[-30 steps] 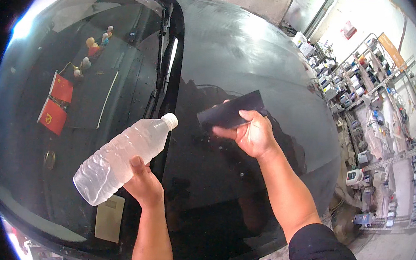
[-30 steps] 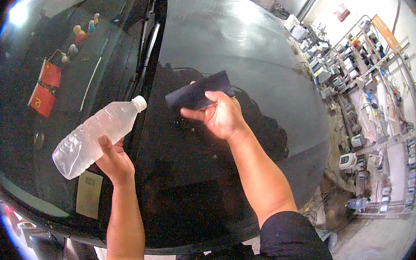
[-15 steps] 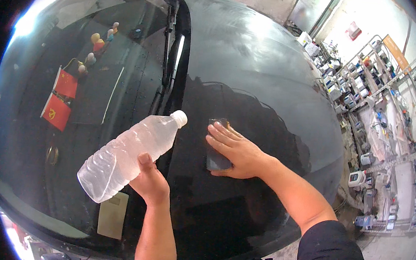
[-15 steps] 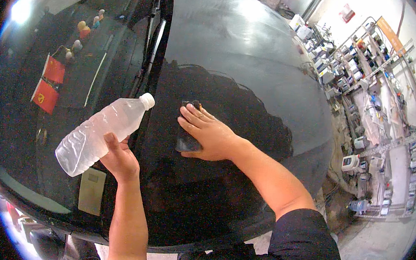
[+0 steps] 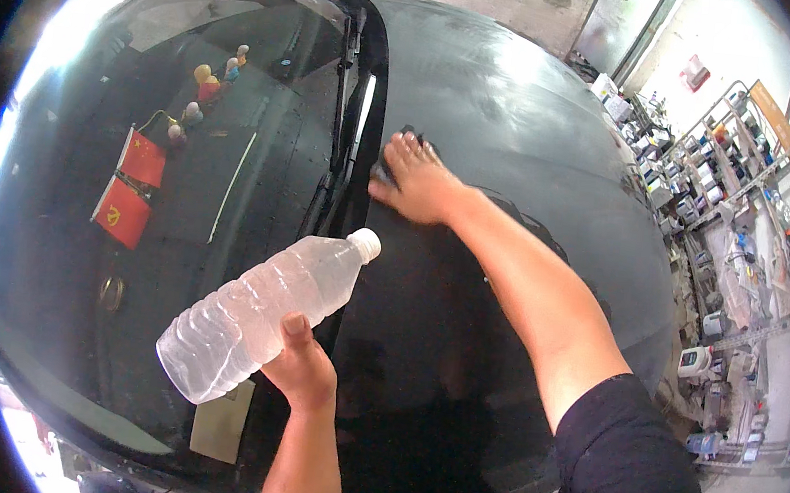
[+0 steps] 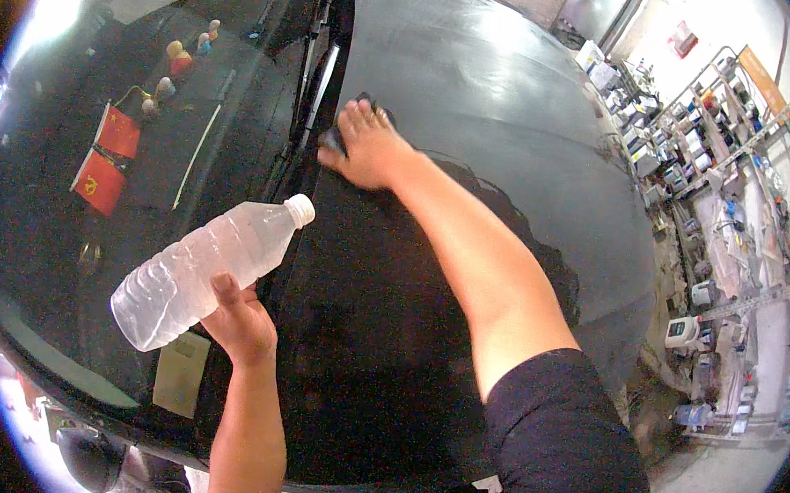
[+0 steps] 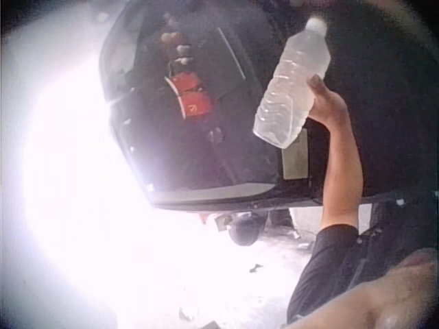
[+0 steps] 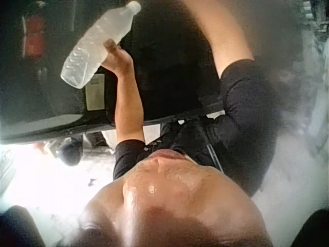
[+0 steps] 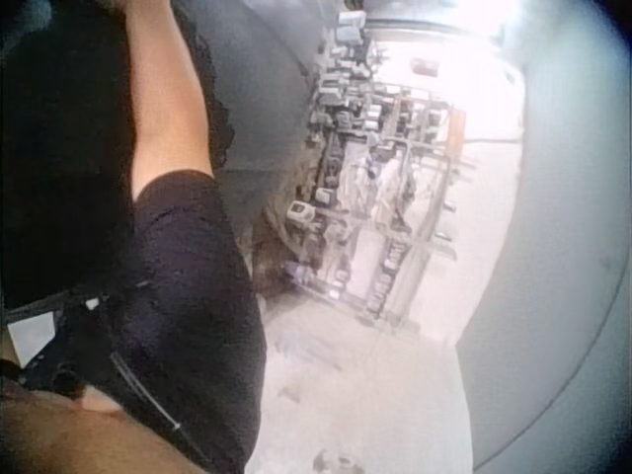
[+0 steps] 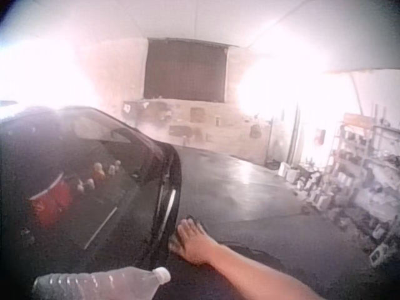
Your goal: The person sands the front grille and hood of a car by hand using sandpaper and a sanding block, frequently pouring water from a plastic bottle to wet the surface. They dip the sandpaper into a bucket of water and rub the car's surface repeatedly.
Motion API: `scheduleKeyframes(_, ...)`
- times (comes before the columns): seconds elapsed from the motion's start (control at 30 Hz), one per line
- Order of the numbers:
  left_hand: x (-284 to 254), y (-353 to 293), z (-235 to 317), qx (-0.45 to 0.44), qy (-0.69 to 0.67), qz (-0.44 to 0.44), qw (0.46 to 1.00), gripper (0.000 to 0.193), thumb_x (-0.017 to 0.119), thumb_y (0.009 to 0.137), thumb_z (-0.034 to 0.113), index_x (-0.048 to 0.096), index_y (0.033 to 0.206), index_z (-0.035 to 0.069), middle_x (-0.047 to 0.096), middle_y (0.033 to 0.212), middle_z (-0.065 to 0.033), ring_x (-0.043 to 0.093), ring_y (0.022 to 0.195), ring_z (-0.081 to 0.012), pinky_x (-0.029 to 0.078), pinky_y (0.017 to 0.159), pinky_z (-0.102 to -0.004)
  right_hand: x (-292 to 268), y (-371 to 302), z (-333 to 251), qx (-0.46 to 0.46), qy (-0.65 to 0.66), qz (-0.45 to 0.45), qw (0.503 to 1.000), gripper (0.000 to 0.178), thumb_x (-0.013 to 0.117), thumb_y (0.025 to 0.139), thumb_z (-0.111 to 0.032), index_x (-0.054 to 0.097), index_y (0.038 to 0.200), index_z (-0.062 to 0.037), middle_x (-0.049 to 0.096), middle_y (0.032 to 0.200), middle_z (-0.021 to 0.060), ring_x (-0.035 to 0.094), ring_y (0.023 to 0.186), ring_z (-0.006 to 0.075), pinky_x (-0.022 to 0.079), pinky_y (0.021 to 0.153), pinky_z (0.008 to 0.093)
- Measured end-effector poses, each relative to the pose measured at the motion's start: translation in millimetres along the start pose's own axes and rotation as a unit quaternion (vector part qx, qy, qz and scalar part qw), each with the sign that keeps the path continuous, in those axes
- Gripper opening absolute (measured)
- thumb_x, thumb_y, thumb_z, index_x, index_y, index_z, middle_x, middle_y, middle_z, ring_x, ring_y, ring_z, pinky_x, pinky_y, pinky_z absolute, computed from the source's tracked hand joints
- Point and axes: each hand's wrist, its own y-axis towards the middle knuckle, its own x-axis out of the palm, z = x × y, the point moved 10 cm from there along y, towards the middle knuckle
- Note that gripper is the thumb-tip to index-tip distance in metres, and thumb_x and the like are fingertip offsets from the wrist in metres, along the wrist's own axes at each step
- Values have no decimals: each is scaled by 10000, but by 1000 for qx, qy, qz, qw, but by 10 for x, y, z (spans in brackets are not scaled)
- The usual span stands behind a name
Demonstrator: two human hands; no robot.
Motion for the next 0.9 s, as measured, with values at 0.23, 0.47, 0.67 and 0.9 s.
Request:
scheduleKeyframes(0.23,-181,-5,-45,2,32,-2,999,893,675,859,529,231,1435,11,443,1332,-140,484,1219,-278,414,1034,-395,9,-1023,-893,-180,14,-31,983,891,385,940,-622,254,1456,93,183,1552,272,148,1467,364,122,1200,459)
scheduleKeyframes(0.47,-28,-22,25,15,27,-7,999,908,662,856,554,220,1438,14,425,1353,-134,469,1224,-276,407,1038,-399,-63,489,195,9,13,0,1000,795,353,978,-531,253,1456,96,180,1556,262,132,1471,350,102,1207,432)
scheduleKeyframes(0.67,-156,-6,-21,19,56,-9,998,889,681,854,519,234,1441,22,431,1372,-151,492,1244,-309,413,1059,-446,-35,-878,-1013,-192,51,-32,980,872,435,938,-575,274,1426,130,223,1520,315,187,1452,387,142,1196,480)
scheduleKeyframes(0.9,-39,-160,-5,34,99,-18,994,920,637,844,607,274,1414,-17,444,1340,-149,488,1190,-284,399,1028,-424,41,216,56,-43,-25,-16,999,790,403,972,-495,231,1457,104,170,1554,276,146,1466,362,119,1202,439)
